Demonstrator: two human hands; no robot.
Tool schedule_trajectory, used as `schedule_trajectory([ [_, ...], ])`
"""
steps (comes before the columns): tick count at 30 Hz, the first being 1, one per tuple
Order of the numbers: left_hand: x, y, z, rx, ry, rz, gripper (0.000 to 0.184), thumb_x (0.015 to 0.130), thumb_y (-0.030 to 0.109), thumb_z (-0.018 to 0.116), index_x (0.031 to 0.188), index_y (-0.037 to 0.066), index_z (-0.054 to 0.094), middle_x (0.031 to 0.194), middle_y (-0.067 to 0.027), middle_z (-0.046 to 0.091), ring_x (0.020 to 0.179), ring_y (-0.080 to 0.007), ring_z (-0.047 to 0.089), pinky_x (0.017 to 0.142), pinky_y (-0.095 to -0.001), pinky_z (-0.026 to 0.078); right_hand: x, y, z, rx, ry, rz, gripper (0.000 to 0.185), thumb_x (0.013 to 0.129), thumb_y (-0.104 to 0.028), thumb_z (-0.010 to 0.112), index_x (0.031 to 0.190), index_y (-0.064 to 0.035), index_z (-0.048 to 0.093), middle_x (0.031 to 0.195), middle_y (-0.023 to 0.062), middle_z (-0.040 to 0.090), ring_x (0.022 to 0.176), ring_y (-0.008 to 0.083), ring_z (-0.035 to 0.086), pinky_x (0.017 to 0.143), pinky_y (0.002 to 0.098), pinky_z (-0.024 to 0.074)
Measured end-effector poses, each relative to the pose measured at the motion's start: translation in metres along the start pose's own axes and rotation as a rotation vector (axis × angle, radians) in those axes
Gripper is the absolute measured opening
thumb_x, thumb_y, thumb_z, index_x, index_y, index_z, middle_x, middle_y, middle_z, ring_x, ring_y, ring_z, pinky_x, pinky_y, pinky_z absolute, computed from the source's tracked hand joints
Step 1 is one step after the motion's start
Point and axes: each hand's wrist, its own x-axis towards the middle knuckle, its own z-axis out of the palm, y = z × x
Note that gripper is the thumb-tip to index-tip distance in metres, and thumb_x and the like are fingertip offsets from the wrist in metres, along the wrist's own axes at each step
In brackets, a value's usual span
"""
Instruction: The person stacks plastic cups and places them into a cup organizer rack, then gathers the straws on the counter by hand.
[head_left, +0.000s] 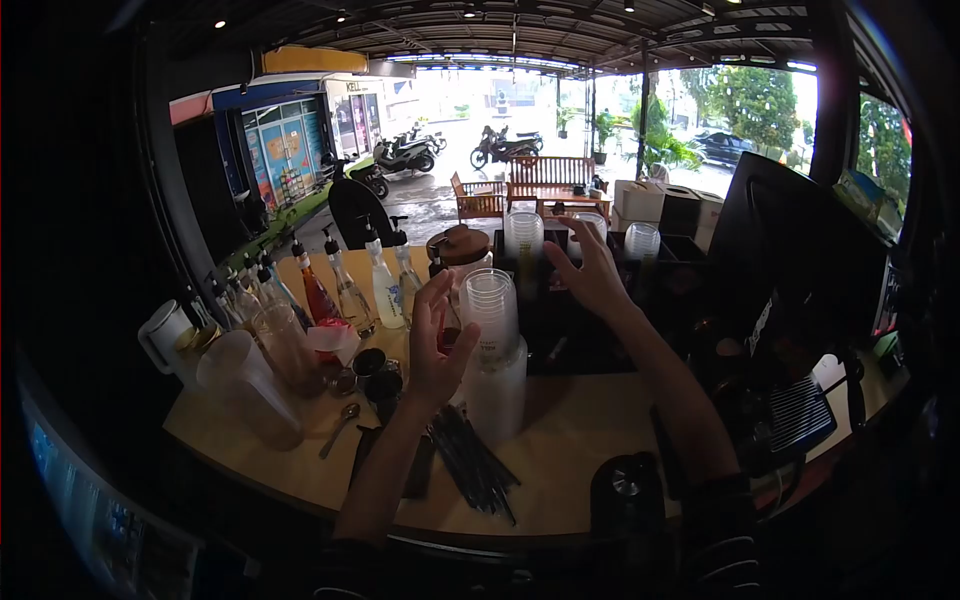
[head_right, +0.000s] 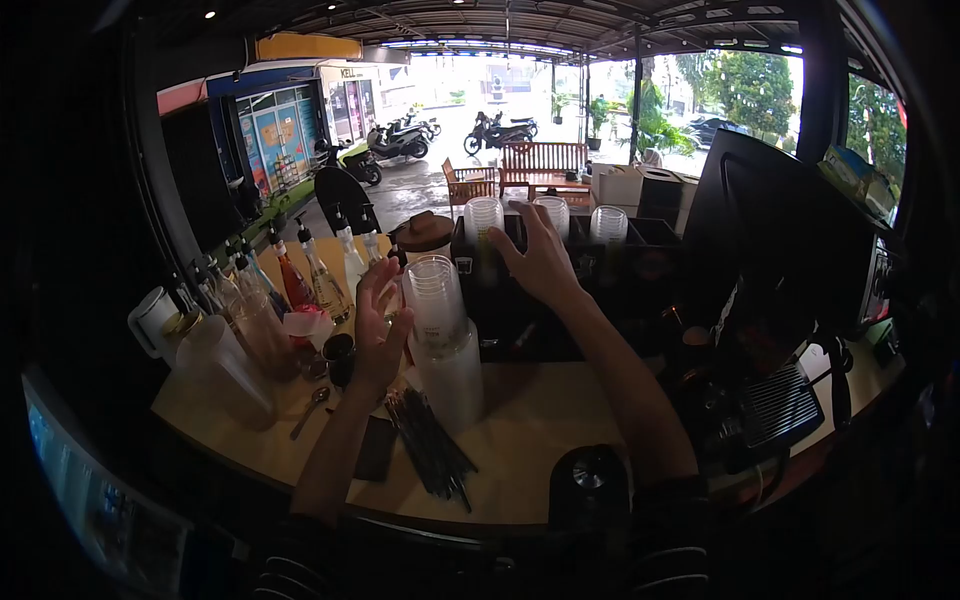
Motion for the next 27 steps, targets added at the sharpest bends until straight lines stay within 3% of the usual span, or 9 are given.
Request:
schedule_trajectory([
  [1,-0.011,-0.007,-0.003,0.006,0.004,-0.008,0.073,0.081,0.02,0.065,0.135,-0.001,0.021,0.136,-0.0195,0.03,0.127,-0.027,0.032,0.107,-0.0386,0.024,-0.012,-0.02,-0.002,0.163,-0.104,0.142,0.056,0.082,-0.036,0.062,0.122,-0.0008,0.044,0.113,0.0189,0.05,0.103,0.0315,0.052,0.085,0.041,0.0432],
  [3,-0.029,-0.026,-0.006,-0.089,-0.066,-0.12,0.091,0.07,0.023,0.076,0.137,-0.001,0.018,0.137,-0.0195,0.028,0.127,-0.0269,0.032,0.105,-0.0393,0.027,-0.036,-0.042,0.0,0.331,-0.194,0.25,0.063,0.079,-0.038,0.066,0.124,-0.0013,0.042,0.116,0.0172,0.05,0.098,0.0255,0.054,0.08,0.0362,0.0461],
  [4,-0.036,-0.04,-0.009,0.023,-0.09,-0.156,0.109,0.058,0.027,0.085,0.138,0.0,0.016,0.138,-0.0192,0.026,0.126,-0.0274,0.034,0.102,-0.0389,0.032,-0.049,-0.049,0.003,0.351,-0.228,0.258,0.071,0.076,-0.039,0.069,0.127,-0.0019,0.039,0.117,0.0182,0.049,0.1,0.0263,0.053,0.081,0.0367,0.046],
  [7,-0.05,-0.057,-0.002,0.006,-0.162,-0.246,0.115,0.053,0.027,0.087,0.139,0.001,0.014,0.137,-0.0196,0.027,0.124,-0.0279,0.036,0.101,-0.0389,0.034,-0.078,-0.063,0.014,0.307,-0.361,0.271,0.099,0.063,-0.043,0.079,0.136,-0.0029,0.024,0.117,0.021,0.048,0.106,0.0287,0.051,0.084,0.0388,0.0455],
  [8,-0.05,-0.055,0.001,0.002,-0.162,-0.263,0.112,0.051,0.029,0.087,0.137,0.002,0.019,0.132,-0.0182,0.037,0.12,-0.0275,0.043,0.098,-0.0383,0.038,-0.083,-0.063,0.02,0.304,-0.411,0.253,0.107,0.059,-0.037,0.081,0.137,-0.0024,0.017,0.119,0.0223,0.046,0.109,0.0296,0.05,0.087,0.0385,0.0443],
  [12,-0.053,-0.069,0.006,0.098,-0.124,-0.306,0.103,0.051,0.029,0.086,0.133,0.003,0.028,0.123,-0.0151,0.048,0.114,-0.0258,0.049,0.095,-0.0374,0.041,-0.091,-0.074,0.031,0.398,-0.404,0.177,0.106,0.056,-0.021,0.08,0.135,-0.0008,0.013,0.122,0.0229,0.045,0.111,0.0282,0.05,0.093,0.0368,0.041],
  [16,-0.057,-0.073,0.007,0.056,-0.093,-0.344,0.093,0.053,0.029,0.085,0.129,0.005,0.036,0.118,-0.0131,0.054,0.109,-0.0244,0.053,0.092,-0.0369,0.043,-0.093,-0.069,0.045,0.309,-0.356,0.154,0.105,0.055,-0.022,0.081,0.134,0.0009,0.015,0.121,0.0216,0.046,0.112,0.0274,0.05,0.094,0.0361,0.0407],
  [22,-0.06,-0.077,0.009,0.055,-0.072,-0.369,0.088,0.054,0.026,0.084,0.126,0.005,0.039,0.117,-0.0133,0.054,0.109,-0.0243,0.054,0.092,-0.0365,0.043,-0.095,-0.075,0.048,0.414,-0.343,0.314,0.101,0.053,-0.019,0.081,0.13,0.0026,0.02,0.12,0.0199,0.047,0.113,0.0259,0.05,0.095,0.035,0.0404],
  [27,-0.057,-0.069,0.008,0.017,-0.078,-0.375,0.085,0.054,0.025,0.084,0.125,0.005,0.041,0.116,-0.0127,0.055,0.108,-0.0239,0.054,0.091,-0.0362,0.044,-0.103,-0.059,0.068,0.669,-0.238,0.309,0.094,0.053,-0.016,0.08,0.127,0.003,0.026,0.117,0.0183,0.047,0.112,0.0247,0.048,0.095,0.0338,0.0401],
])
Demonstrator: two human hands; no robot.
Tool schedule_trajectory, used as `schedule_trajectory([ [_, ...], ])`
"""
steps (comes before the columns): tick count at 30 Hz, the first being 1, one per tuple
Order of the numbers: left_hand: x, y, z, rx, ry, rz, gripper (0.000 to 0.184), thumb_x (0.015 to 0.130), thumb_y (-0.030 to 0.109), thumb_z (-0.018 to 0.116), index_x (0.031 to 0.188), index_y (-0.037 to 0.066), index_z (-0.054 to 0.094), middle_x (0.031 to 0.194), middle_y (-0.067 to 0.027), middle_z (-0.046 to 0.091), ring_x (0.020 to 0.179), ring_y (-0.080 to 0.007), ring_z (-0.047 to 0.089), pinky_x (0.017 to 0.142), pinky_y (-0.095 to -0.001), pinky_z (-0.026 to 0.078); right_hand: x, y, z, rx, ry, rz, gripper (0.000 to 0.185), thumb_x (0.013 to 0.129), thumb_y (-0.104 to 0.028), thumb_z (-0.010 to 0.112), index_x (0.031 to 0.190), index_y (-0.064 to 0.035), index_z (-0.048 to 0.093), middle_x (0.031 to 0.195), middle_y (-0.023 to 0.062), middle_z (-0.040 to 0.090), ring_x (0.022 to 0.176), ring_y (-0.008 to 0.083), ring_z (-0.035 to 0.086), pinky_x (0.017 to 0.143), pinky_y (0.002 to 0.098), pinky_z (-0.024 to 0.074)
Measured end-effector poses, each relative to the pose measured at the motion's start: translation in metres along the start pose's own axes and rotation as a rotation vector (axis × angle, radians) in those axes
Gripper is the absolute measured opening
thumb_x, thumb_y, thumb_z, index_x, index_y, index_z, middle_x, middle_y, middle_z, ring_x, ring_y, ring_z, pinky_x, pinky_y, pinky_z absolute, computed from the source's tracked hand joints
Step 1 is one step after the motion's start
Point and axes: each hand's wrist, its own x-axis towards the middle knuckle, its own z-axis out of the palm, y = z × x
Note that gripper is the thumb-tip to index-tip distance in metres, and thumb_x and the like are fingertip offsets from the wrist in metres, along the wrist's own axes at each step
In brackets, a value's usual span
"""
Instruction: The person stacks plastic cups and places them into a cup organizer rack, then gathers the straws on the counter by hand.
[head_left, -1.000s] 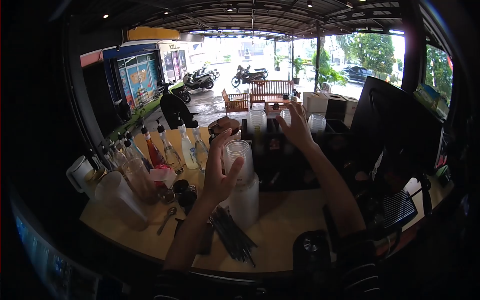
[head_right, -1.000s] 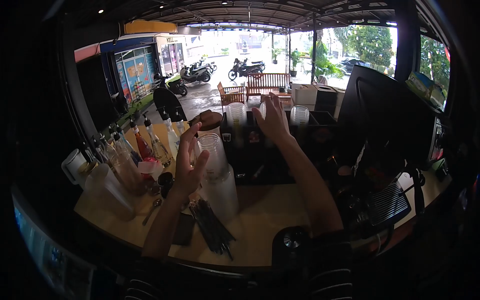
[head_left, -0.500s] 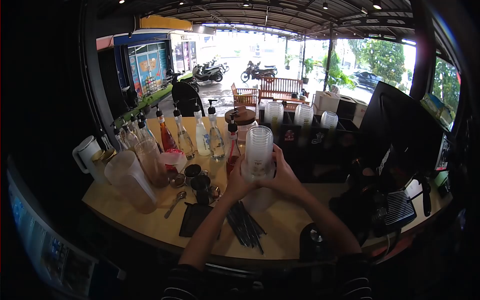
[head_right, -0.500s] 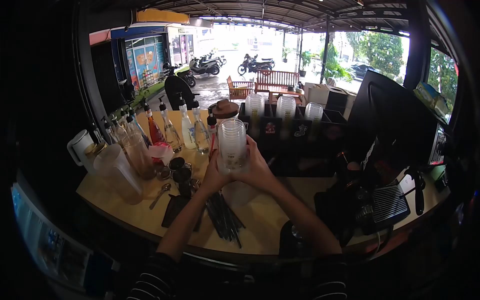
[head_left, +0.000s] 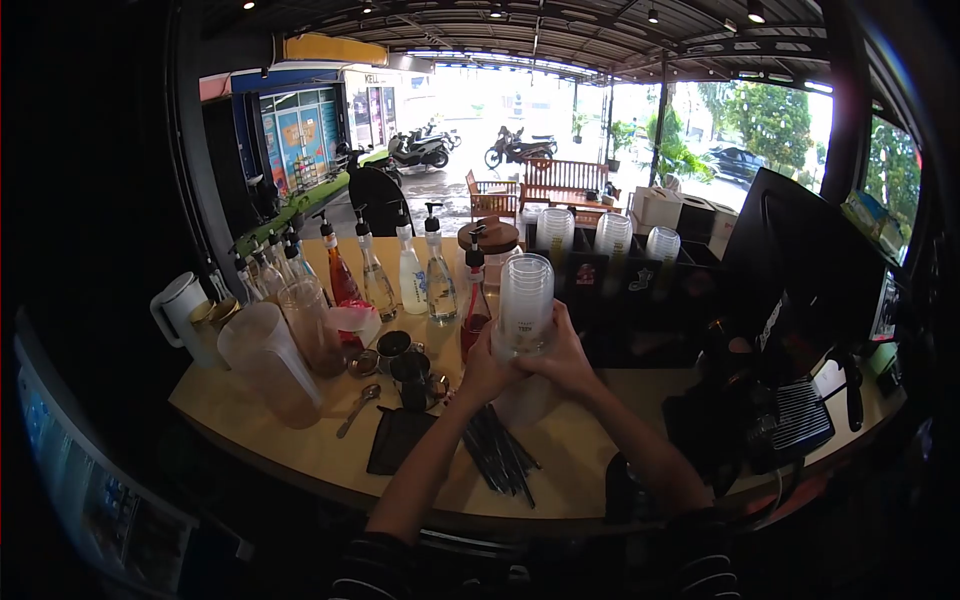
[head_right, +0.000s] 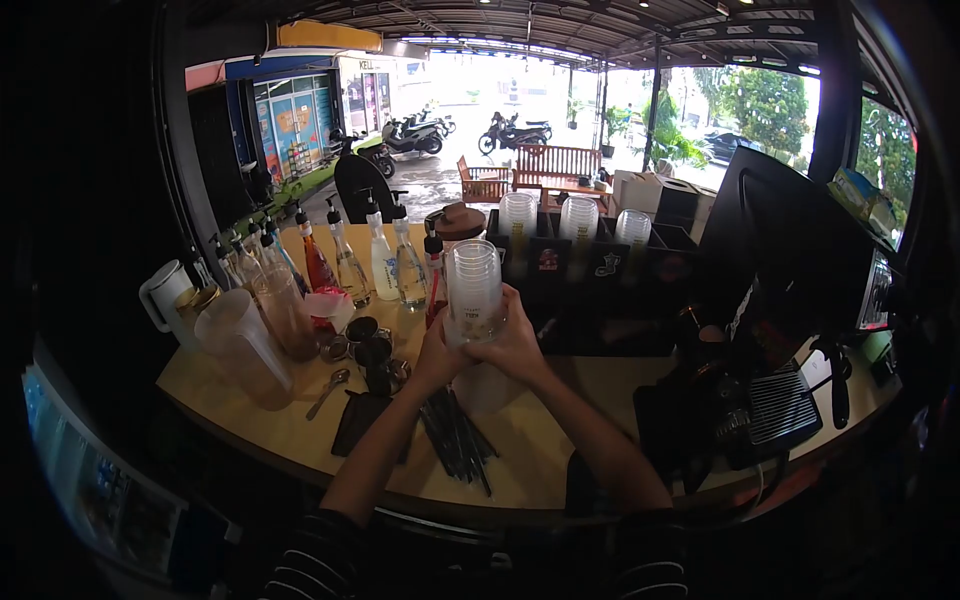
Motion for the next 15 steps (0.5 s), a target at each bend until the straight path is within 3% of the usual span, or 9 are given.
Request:
schedule_trajectory([
  [4,0.0,-0.001,0.0,0.014,0.0,-0.022,0.084,0.055,0.024,0.083,0.124,0.005,0.042,0.115,-0.0116,0.055,0.107,-0.0233,0.055,0.091,-0.0361,0.044,-0.002,0.001,-0.002,-0.028,-0.021,-0.03,0.089,0.057,-0.012,0.078,0.127,0.0005,0.024,0.117,0.0143,0.048,0.111,0.0207,0.048,0.092,0.0334,0.0416],
  [6,0.001,-0.002,0.0,0.016,-0.005,-0.02,0.083,0.055,0.024,0.083,0.124,0.005,0.042,0.116,-0.0113,0.055,0.107,-0.0231,0.055,0.091,-0.0361,0.044,-0.001,0.0,-0.003,-0.067,-0.016,0.001,0.091,0.053,-0.017,0.079,0.126,0.0033,0.028,0.117,0.018,0.047,0.113,0.0248,0.048,0.095,0.0341,0.0398],
  [12,0.0,-0.006,0.001,-0.008,-0.007,-0.029,0.083,0.056,0.024,0.083,0.125,0.004,0.04,0.117,-0.0119,0.055,0.107,-0.0228,0.054,0.091,-0.0359,0.044,-0.003,-0.015,-0.005,-0.183,-0.041,0.06,0.088,0.054,-0.018,0.079,0.124,0.0028,0.03,0.115,0.0175,0.049,0.108,0.0249,0.051,0.092,0.0348,0.0422],
  [15,0.0,-0.014,0.003,-0.037,0.005,-0.015,0.083,0.058,0.024,0.082,0.126,0.004,0.039,0.117,-0.0127,0.054,0.108,-0.0225,0.054,0.091,-0.0357,0.044,-0.004,0.0,0.0,-0.007,-0.009,0.03,0.086,0.054,-0.018,0.078,0.124,0.002,0.031,0.112,0.0165,0.051,0.106,0.024,0.052,0.09,0.0351,0.0437],
])
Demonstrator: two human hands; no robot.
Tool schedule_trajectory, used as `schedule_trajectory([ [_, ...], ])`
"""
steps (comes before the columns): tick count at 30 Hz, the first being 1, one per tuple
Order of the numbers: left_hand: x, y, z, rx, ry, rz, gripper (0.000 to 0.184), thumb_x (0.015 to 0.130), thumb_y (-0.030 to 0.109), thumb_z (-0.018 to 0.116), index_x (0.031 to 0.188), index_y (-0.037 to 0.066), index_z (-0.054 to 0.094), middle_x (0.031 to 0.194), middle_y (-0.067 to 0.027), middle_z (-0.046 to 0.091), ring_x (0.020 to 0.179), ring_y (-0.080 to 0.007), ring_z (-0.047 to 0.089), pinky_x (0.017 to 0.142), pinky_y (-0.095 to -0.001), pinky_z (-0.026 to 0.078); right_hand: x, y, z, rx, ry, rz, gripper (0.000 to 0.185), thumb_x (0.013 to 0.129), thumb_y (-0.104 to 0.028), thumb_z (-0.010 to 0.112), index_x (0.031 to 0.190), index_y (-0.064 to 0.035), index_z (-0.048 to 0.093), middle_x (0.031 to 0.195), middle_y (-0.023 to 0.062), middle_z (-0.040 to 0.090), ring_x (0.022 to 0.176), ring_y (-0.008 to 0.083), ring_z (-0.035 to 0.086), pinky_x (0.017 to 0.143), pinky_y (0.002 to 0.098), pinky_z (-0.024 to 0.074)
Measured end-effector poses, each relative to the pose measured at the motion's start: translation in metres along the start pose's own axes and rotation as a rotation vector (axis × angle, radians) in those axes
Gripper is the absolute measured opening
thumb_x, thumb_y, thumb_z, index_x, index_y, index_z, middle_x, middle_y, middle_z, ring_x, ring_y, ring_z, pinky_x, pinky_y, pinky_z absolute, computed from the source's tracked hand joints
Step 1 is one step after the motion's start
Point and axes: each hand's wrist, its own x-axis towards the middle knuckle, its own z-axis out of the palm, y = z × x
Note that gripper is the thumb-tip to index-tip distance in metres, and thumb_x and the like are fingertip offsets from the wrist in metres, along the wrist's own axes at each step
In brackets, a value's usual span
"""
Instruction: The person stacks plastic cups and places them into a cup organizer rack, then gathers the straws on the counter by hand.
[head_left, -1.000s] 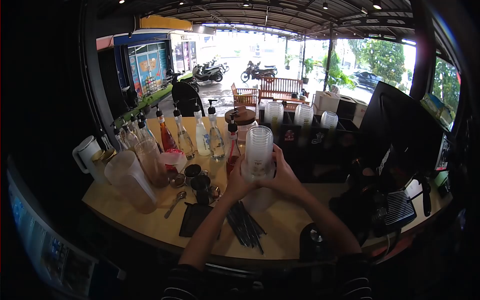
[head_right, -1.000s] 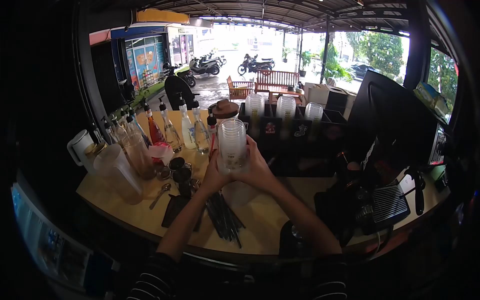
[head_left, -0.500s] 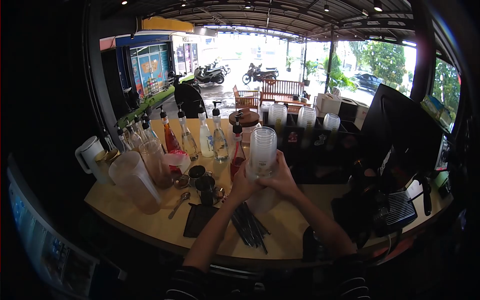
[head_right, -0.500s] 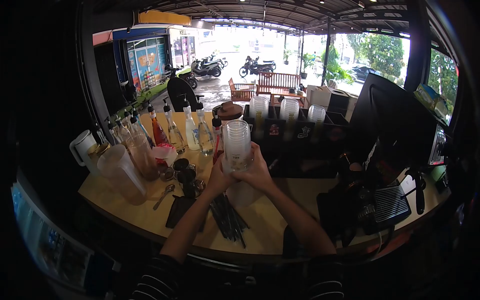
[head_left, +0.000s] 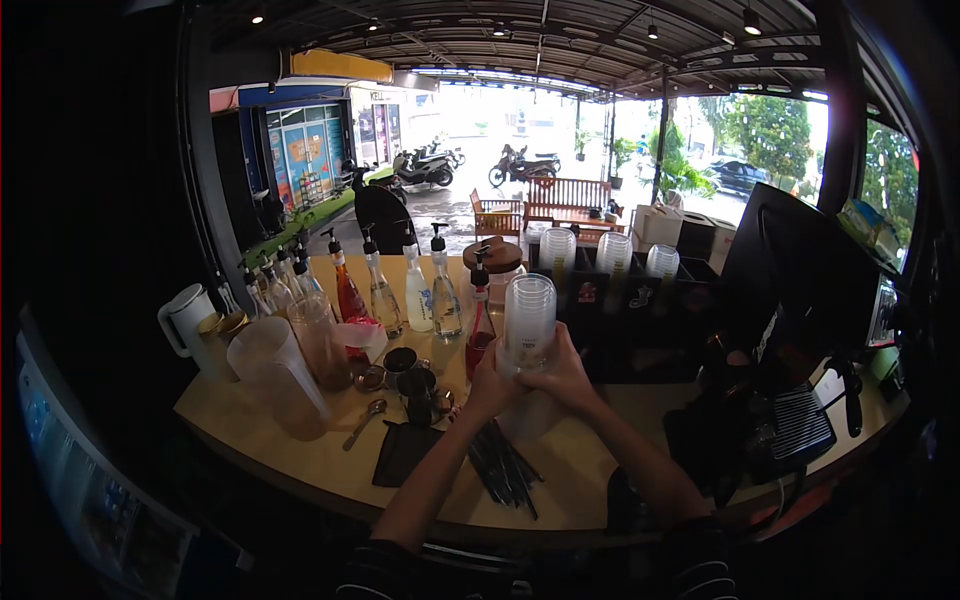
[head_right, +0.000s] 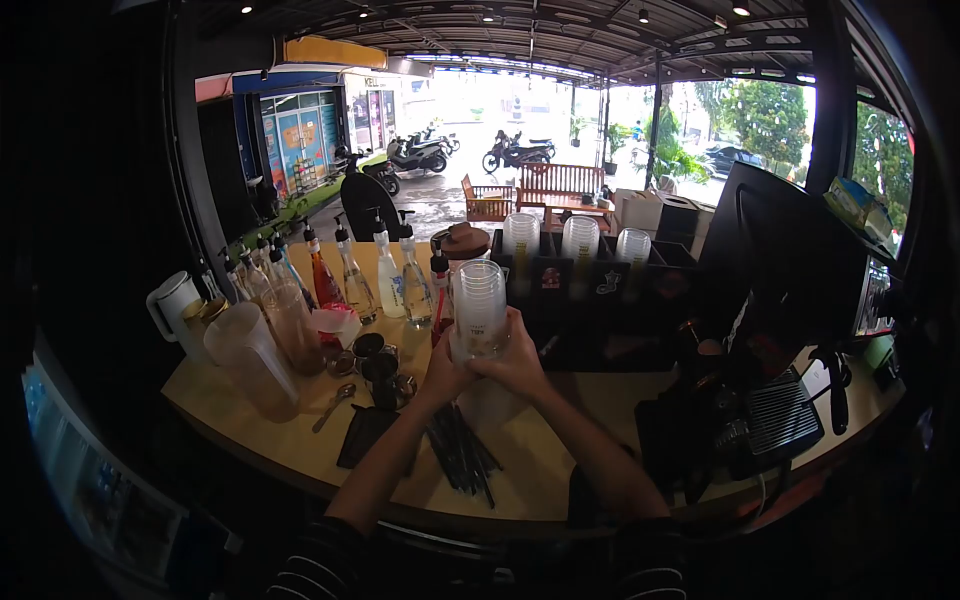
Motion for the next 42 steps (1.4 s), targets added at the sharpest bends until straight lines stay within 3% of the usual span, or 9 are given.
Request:
schedule_trajectory([
  [6,-0.001,-0.004,0.001,0.017,0.002,0.02,0.079,0.062,0.018,0.08,0.127,0.004,0.037,0.119,-0.0102,0.051,0.109,-0.0208,0.051,0.092,-0.035,0.043,0.0,0.013,0.006,0.088,0.045,-0.056,0.086,0.056,-0.015,0.077,0.125,0.0007,0.029,0.112,0.0158,0.051,0.106,0.022,0.052,0.09,0.0346,0.0436],
  [13,-0.002,-0.004,0.001,0.187,0.029,0.046,0.091,0.059,0.029,0.082,0.129,0.0,0.032,0.122,-0.0186,0.048,0.113,-0.0283,0.05,0.094,-0.0381,0.042,0.021,-0.034,0.005,0.114,0.114,-0.154,0.086,0.056,-0.015,0.078,0.126,-0.0006,0.03,0.115,0.0153,0.048,0.109,0.0229,0.05,0.092,0.0349,0.042],
  [21,0.001,0.019,-0.01,0.142,-0.119,0.131,0.099,0.062,0.033,0.082,0.134,-0.001,0.023,0.13,-0.0193,0.038,0.121,-0.0288,0.042,0.099,-0.0379,0.036,0.033,-0.084,-0.002,-0.442,0.099,-0.373,0.089,0.053,-0.018,0.079,0.128,-0.0059,0.033,0.125,0.017,0.038,0.116,0.033,0.041,0.097,0.0431,0.0357],
  [23,-0.003,0.039,-0.022,-0.316,-0.085,0.167,0.1,0.064,0.034,0.081,0.136,0.001,0.019,0.132,-0.0174,0.035,0.122,-0.0292,0.039,0.1,-0.0397,0.034,0.033,-0.097,0.001,-0.487,0.097,-0.431,0.089,0.052,-0.018,0.079,0.128,-0.0077,0.034,0.126,0.0159,0.038,0.118,0.033,0.04,0.099,0.0444,0.0331],
  [30,-0.04,0.157,-0.053,-0.361,0.425,0.408,0.084,0.073,0.034,0.075,0.133,0.003,0.025,0.125,-0.0143,0.039,0.117,-0.0226,0.04,0.092,-0.0344,0.042,0.02,-0.117,0.032,-0.857,0.073,-0.721,0.082,0.061,-0.007,0.068,0.134,-0.0149,0.031,0.134,0.0153,0.029,0.125,0.0339,0.032,0.107,0.0539,0.0171],
  [33,-0.044,0.159,-0.081,-0.278,0.439,0.139,0.073,0.075,0.031,0.073,0.128,0.003,0.031,0.12,-0.0116,0.044,0.111,-0.0196,0.045,0.091,-0.0336,0.043,0.015,-0.115,0.051,-0.723,0.01,-0.734,0.081,0.062,-0.007,0.068,0.134,-0.0152,0.032,0.133,0.0168,0.029,0.125,0.0352,0.031,0.106,0.0535,0.0192],
  [37,-0.06,0.141,-0.122,-0.302,0.308,0.214,0.07,0.069,0.013,0.077,0.124,0.003,0.035,0.114,-0.0095,0.048,0.109,-0.0196,0.049,0.093,-0.0332,0.043,0.0,-0.122,0.064,-0.199,0.023,-0.622,0.068,0.069,-0.017,0.074,0.126,-0.0066,0.038,0.129,0.0165,0.037,0.11,0.0245,0.048,0.091,0.0379,0.0425],
  [38,-0.067,0.139,-0.129,-0.328,0.256,0.231,0.074,0.066,0.005,0.077,0.125,0.005,0.033,0.117,-0.0099,0.045,0.113,-0.0208,0.046,0.095,-0.0344,0.043,-0.003,-0.118,0.067,-0.098,0.053,-0.478,0.047,0.08,-0.024,0.068,0.114,-0.0018,0.045,0.114,0.0131,0.052,0.093,0.0156,0.056,0.078,0.0296,0.0475],
  [42,-0.09,0.134,-0.135,-0.066,0.065,0.342,0.078,0.067,0.006,0.075,0.13,0.01,0.029,0.13,-0.009,0.034,0.123,-0.0227,0.038,0.103,-0.0385,0.033,-0.006,-0.115,0.077,0.374,-0.226,0.028,0.026,0.096,-0.021,0.041,0.103,0.0009,0.054,0.084,0.0084,0.064,0.08,0.0142,0.061,0.077,0.0279,0.0481],
])
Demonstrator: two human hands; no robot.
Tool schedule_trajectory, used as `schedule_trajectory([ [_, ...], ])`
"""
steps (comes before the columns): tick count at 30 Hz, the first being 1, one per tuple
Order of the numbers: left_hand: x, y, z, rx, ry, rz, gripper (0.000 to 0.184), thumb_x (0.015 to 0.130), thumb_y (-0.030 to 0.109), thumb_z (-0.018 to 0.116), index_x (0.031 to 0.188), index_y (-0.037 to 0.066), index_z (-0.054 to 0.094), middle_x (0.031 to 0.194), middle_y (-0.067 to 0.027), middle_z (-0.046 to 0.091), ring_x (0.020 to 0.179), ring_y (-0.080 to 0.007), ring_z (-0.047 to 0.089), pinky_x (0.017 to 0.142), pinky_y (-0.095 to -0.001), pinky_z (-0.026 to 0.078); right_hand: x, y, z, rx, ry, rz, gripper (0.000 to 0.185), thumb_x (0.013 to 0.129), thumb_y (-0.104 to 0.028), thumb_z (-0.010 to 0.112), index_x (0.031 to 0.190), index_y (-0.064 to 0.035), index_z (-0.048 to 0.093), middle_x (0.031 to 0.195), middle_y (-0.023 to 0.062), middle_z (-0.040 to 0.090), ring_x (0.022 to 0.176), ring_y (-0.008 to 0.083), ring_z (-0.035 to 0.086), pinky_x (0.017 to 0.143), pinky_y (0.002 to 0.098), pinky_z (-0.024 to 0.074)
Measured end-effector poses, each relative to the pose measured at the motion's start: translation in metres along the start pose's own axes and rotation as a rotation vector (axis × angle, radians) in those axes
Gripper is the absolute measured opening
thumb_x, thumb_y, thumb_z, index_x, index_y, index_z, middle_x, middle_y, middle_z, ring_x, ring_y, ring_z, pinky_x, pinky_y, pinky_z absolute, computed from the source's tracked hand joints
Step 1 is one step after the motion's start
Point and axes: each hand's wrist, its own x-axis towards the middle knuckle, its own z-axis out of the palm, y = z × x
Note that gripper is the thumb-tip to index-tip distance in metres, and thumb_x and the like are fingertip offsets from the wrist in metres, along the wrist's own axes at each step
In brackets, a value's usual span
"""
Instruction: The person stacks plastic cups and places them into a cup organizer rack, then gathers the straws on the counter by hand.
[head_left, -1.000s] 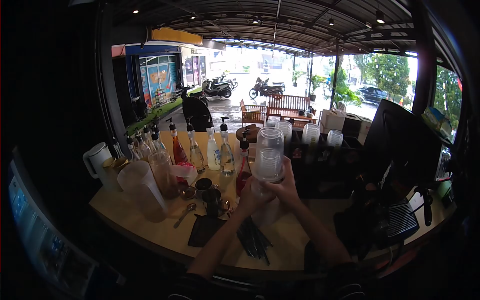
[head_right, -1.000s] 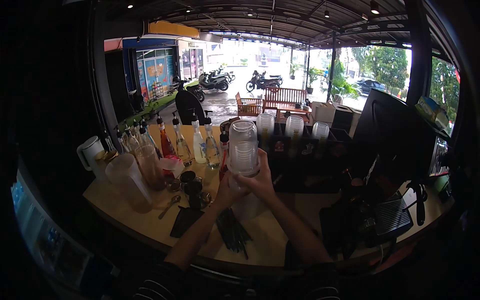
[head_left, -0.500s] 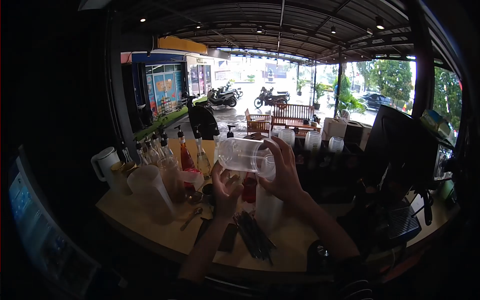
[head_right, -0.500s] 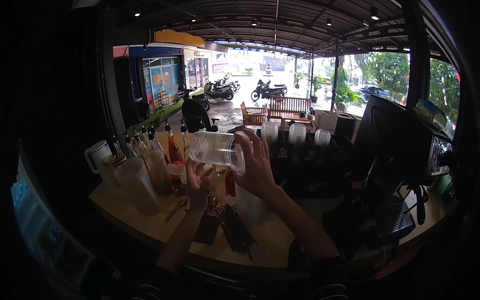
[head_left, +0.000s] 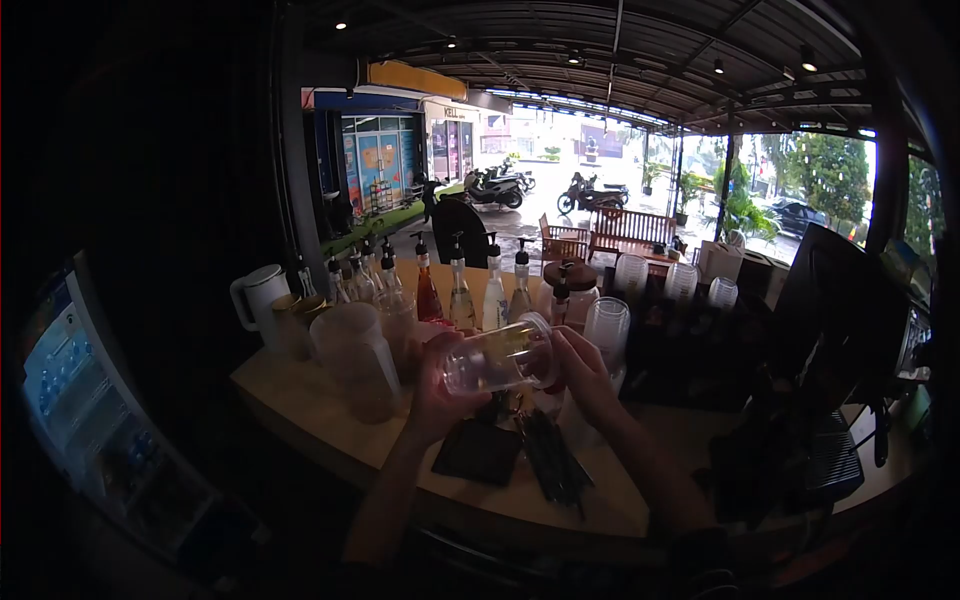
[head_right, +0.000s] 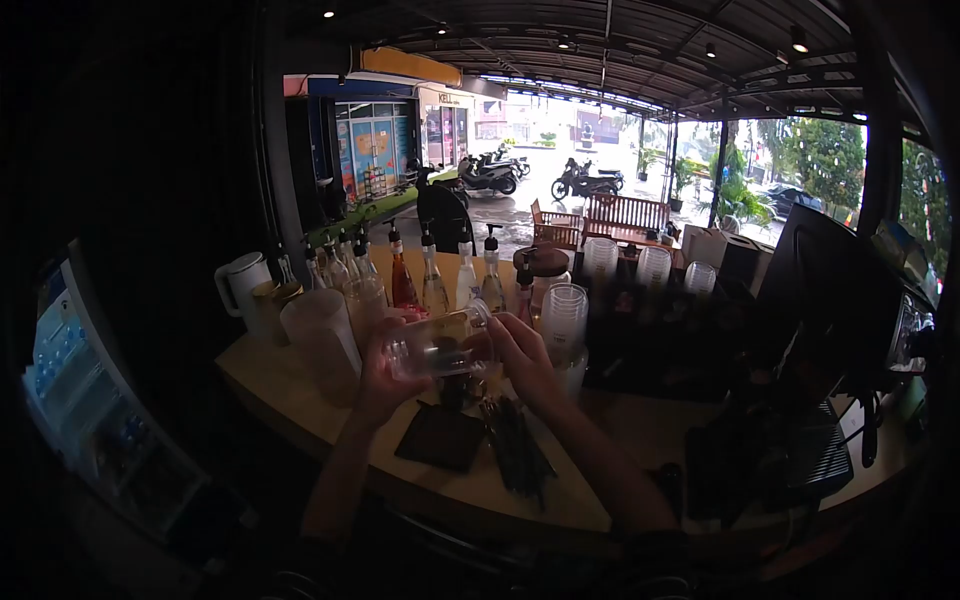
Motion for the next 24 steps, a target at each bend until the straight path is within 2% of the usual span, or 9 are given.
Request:
schedule_trajectory([
  [1,-0.006,0.0,0.0,-0.003,0.0,-0.008,0.078,0.067,0.006,0.075,0.13,0.01,0.029,0.13,-0.009,0.034,0.123,-0.0227,0.038,0.103,-0.0385,0.033,-0.005,0.003,0.004,0.001,0.004,0.008,0.026,0.096,-0.021,0.041,0.103,0.0009,0.054,0.084,0.0084,0.064,0.08,0.0142,0.061,0.077,0.0279,0.0481],
  [3,-0.018,0.004,0.004,0.012,0.005,-0.052,0.081,0.067,-0.003,0.07,0.132,0.007,0.024,0.131,-0.0125,0.032,0.125,-0.0244,0.034,0.103,-0.0391,0.034,-0.016,0.007,0.011,0.028,-0.028,-0.033,0.026,0.095,-0.019,0.044,0.109,0.0008,0.053,0.089,0.0107,0.063,0.083,0.0151,0.061,0.079,0.0277,0.0479],
  [5,-0.027,0.01,0.007,0.012,0.023,-0.064,0.083,0.069,-0.002,0.071,0.135,0.007,0.021,0.133,-0.0131,0.029,0.125,-0.0247,0.034,0.103,-0.0397,0.033,-0.025,0.02,0.013,0.01,-0.03,-0.054,0.028,0.094,-0.017,0.046,0.114,0.0015,0.052,0.091,0.0108,0.064,0.086,0.0157,0.062,0.08,0.028,0.0476],
  [7,-0.034,0.013,0.007,-0.135,0.059,-0.169,0.083,0.071,0.003,0.072,0.136,0.007,0.02,0.132,-0.0127,0.033,0.124,-0.0238,0.036,0.103,-0.0378,0.033,-0.032,0.031,0.016,-0.064,-0.03,-0.181,0.028,0.094,-0.018,0.047,0.112,0.0015,0.054,0.094,0.0093,0.064,0.087,0.0161,0.061,0.078,0.0298,0.0474],
  [8,-0.036,0.009,0.004,-0.138,0.057,-0.171,0.083,0.071,0.003,0.072,0.136,0.007,0.02,0.132,-0.0127,0.033,0.124,-0.0238,0.036,0.103,-0.0378,0.033,-0.036,0.034,0.017,-0.035,-0.02,-0.136,0.027,0.092,-0.015,0.05,0.112,0.002,0.055,0.095,0.011,0.063,0.089,0.0187,0.061,0.081,0.031,0.0471],
  [12,-0.04,-0.005,-0.008,-0.163,0.053,-0.241,0.075,0.073,0.009,0.073,0.133,0.005,0.028,0.127,-0.0113,0.039,0.121,-0.0209,0.039,0.102,-0.0348,0.035,-0.043,0.039,0.015,-0.011,-0.045,-0.111,0.029,0.094,-0.017,0.047,0.114,0.0023,0.054,0.097,0.0111,0.064,0.088,0.0167,0.062,0.08,0.0286,0.0482],
  [14,-0.04,-0.008,-0.01,-0.161,0.038,-0.242,0.073,0.073,0.01,0.073,0.132,0.004,0.031,0.126,-0.011,0.041,0.12,-0.02,0.04,0.101,-0.034,0.035,-0.046,0.033,0.016,0.063,0.019,0.082,0.032,0.094,-0.02,0.047,0.114,0.0032,0.055,0.098,0.0116,0.064,0.088,0.0172,0.062,0.079,0.029,0.0486],
  [20,-0.04,-0.019,-0.012,-0.208,0.049,-0.253,0.068,0.072,0.01,0.075,0.128,0.002,0.038,0.122,-0.0096,0.047,0.115,-0.0187,0.045,0.099,-0.0333,0.037,-0.052,0.041,0.014,-0.061,0.003,-0.037,0.034,0.094,-0.022,0.047,0.117,0.0016,0.055,0.098,0.0124,0.064,0.089,0.0165,0.062,0.079,0.0284,0.0491],
  [24,-0.042,-0.026,-0.011,-0.242,0.078,-0.28,0.068,0.072,0.01,0.074,0.128,0.001,0.038,0.119,-0.0099,0.049,0.113,-0.0183,0.047,0.098,-0.0331,0.039,-0.055,0.04,0.013,-0.104,0.021,-0.013,0.033,0.094,-0.022,0.047,0.117,0.0006,0.055,0.098,0.012,0.064,0.089,0.0163,0.062,0.078,0.0279,0.0492],
])
